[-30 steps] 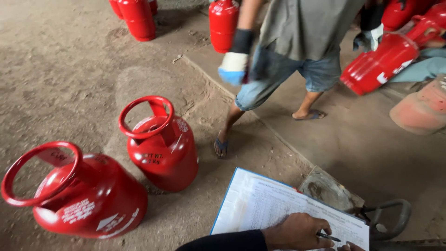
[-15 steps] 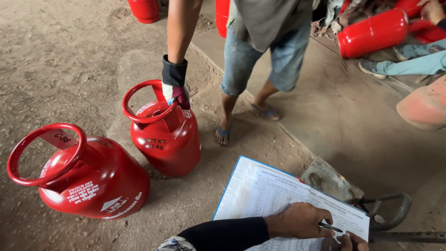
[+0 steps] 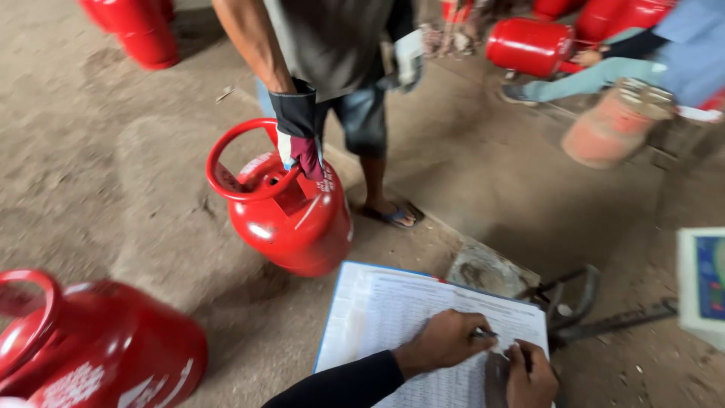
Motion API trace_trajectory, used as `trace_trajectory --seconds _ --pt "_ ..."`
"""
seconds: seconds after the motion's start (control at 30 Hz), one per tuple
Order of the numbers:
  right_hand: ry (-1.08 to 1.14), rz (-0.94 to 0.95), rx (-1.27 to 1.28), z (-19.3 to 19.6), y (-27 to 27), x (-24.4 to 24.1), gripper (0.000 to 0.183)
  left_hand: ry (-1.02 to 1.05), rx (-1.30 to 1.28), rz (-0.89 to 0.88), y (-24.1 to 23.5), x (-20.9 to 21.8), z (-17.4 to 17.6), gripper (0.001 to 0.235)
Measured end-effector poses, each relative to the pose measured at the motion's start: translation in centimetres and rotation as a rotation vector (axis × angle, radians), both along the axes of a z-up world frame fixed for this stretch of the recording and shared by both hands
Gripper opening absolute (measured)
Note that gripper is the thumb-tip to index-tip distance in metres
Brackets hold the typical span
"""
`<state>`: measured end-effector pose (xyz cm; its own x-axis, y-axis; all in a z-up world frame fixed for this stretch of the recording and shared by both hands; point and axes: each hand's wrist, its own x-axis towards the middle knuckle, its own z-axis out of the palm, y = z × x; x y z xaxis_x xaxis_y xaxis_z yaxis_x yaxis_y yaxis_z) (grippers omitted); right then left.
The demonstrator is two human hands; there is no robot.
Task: Record the weight of gas cylinders on a digital scale and write the values in a logbook.
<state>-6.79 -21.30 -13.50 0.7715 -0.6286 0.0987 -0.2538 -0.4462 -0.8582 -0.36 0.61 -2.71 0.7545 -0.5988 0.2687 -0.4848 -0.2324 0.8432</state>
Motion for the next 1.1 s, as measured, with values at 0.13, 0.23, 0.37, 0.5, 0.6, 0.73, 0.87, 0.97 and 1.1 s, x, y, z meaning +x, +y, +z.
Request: trace_trajectory --seconds 0.13,0.23,0.37,0.5,0.6,0.73,0.87,0.97,1.1 --pt "0.029 -0.011 -0.065 2.4 1.7 -0.3 0.023 0.147 -0.108 0.024 0.2 1.0 -0.1 0.026" --pt "0.082 -0.032 -0.073 3.5 2.2 -0.3 0.025 0.190 -0.269 0.039 -0.1 3.8 -2.8 0.025" --pt "0.097 0.003 -0.010 5.5 3.2 -0.5 0.027 -0.054 -0.787 0.021 -0.2 9.8 -6.3 0.023" --pt "0.077 -0.017 0.107 8.0 4.5 -0.9 0.027 0.029 -0.321 0.490 2.5 11.3 7.8 0.022" --pt "0.051 0.009 0.158 9.4 4.9 -1.3 0.025 -0.692 -0.454 0.486 2.6 15.8 10.4 0.027" --pt "0.068 0.067 0.131 8.7 4.5 -1.2 0.025 -0.551 -0.054 0.540 0.0 23.3 10.1 0.033" --pt "0.050 0.092 0.087 7.4 4.1 -1.1 0.025 -0.676 0.050 0.234 -4.3 25.5 11.1 0.032" --pt "0.002 0.115 0.061 8.2 4.5 -1.5 0.026 -0.691 0.118 0.128 -8.9 26.0 10.6 0.033" --pt "-0.033 0.113 0.038 7.3 4.2 -1.5 0.029 -0.642 0.096 0.054 -11.6 23.6 11.9 0.034"
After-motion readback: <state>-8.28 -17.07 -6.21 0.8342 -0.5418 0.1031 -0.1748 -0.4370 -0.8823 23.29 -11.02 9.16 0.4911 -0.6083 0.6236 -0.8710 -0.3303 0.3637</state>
